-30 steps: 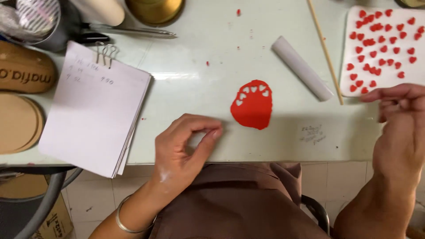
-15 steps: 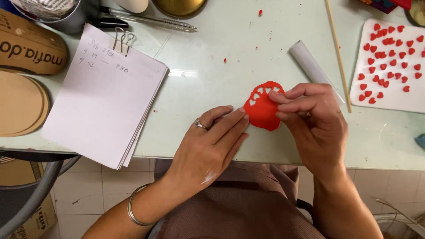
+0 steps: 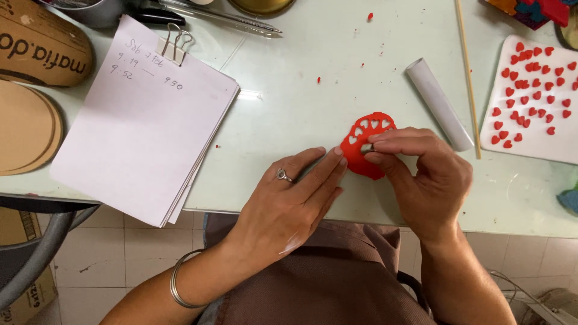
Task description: Punching out heart shapes from red clay using a small metal cutter and flattening it with a roller
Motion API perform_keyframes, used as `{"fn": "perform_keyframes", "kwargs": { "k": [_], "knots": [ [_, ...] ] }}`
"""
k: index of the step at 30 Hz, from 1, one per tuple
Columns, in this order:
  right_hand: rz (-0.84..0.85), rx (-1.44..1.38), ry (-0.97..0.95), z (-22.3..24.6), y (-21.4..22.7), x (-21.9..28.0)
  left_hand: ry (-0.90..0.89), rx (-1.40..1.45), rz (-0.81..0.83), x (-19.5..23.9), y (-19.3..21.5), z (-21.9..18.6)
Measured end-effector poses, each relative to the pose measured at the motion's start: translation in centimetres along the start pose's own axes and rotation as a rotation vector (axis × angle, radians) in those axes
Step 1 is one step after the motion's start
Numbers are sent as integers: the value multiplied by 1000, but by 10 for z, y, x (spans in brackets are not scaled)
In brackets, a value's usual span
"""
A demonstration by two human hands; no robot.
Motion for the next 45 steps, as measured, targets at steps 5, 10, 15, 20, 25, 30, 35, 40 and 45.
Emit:
{"fn": "perform_keyframes", "kwargs": {
  "k": [5,10,15,20,25,30,35,40,45],
  "knots": [
    [43,208,263,15,-8,-1,-14,40,-23,2,1,1],
    [66,294,369,16,-12,0,-10,76,-35,3,1,2],
    [50,354,425,18,-13,2,-20,53,-26,3,0,2],
    [64,357,469,15,-15,3,-22,42,-21,4,0,2],
    [92,409,493,18,-16,0,-14,61,-8,4,0,3],
    [72,453,601,21,-17,2,-19,55,-19,2,2,2],
    [104,464,587,19,-18,1,-21,86,-14,0,2,3],
    [57,450,600,19,-17,3,-28,89,-32,0,3,1],
    [42,306,424,9,-13,3,-32,64,-37,1,2,1]
  ]
}}
Point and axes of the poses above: each hand's wrist, its own x-axis away from the middle knuckle, its own y-axis out of the back of the hand, z = x × y, the point moved 6 cm from there along -x, towards the middle knuckle, and after that the axes turned 8 degrees about x, right-handed, at the moved point
